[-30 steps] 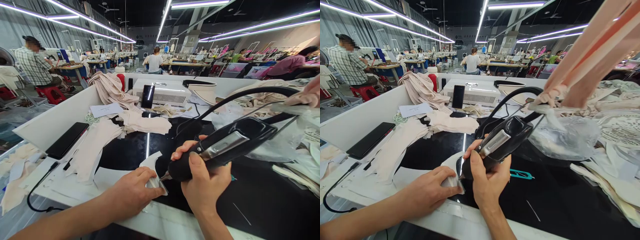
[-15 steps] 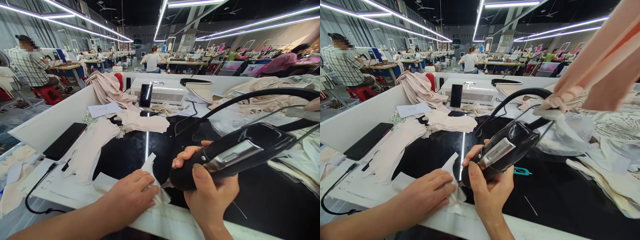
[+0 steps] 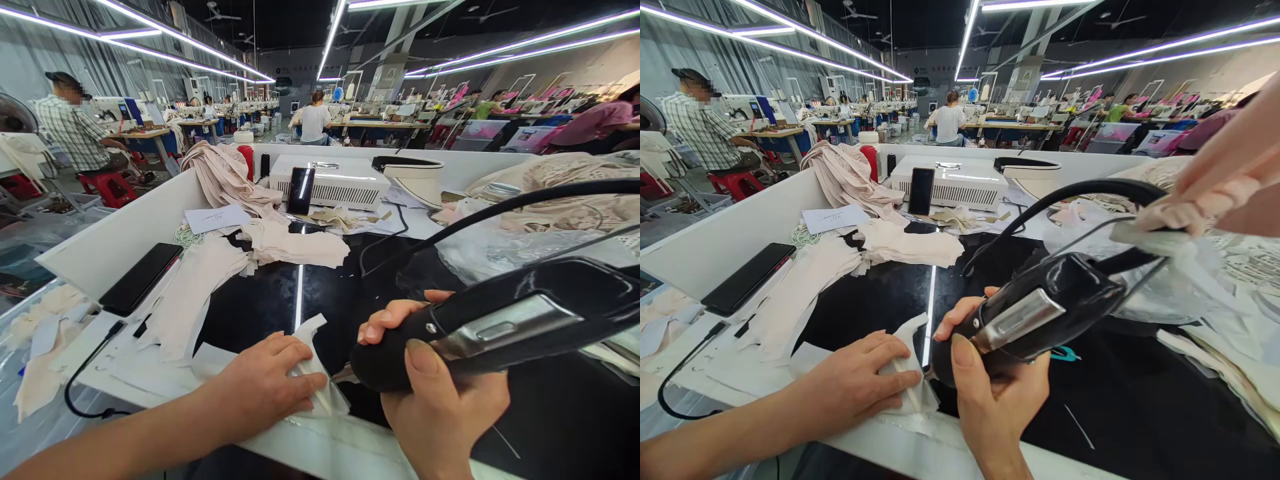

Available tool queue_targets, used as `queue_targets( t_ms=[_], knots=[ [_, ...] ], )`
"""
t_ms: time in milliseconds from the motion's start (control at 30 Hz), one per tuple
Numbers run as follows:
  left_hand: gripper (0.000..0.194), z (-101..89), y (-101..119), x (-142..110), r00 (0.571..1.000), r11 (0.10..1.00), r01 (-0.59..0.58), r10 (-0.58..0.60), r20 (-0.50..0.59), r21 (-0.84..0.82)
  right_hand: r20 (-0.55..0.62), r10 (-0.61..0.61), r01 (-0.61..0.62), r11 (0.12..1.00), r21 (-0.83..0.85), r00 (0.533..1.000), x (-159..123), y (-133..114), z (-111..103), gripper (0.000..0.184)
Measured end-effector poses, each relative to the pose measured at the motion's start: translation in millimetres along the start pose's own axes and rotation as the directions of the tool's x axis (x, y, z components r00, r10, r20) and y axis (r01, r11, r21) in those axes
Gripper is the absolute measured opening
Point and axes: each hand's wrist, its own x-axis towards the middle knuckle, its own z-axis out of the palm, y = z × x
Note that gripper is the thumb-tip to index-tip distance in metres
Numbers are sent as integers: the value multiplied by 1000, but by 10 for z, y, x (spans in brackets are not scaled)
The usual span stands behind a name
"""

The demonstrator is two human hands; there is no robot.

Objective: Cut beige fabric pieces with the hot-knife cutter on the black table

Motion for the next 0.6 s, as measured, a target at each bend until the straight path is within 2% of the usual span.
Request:
queue_targets(
  t_ms=[300,600],
  knots=[
    [25,11,0,-6,1000,1000,1,-1,-1,-9,-64,-10,13,999,40,998,90,-23,132,40],
    [28,16,-11,-2,999,999,33,-33,10,-14,-50,11,-11,1000,13,999,97,85,156,40]
  ],
)
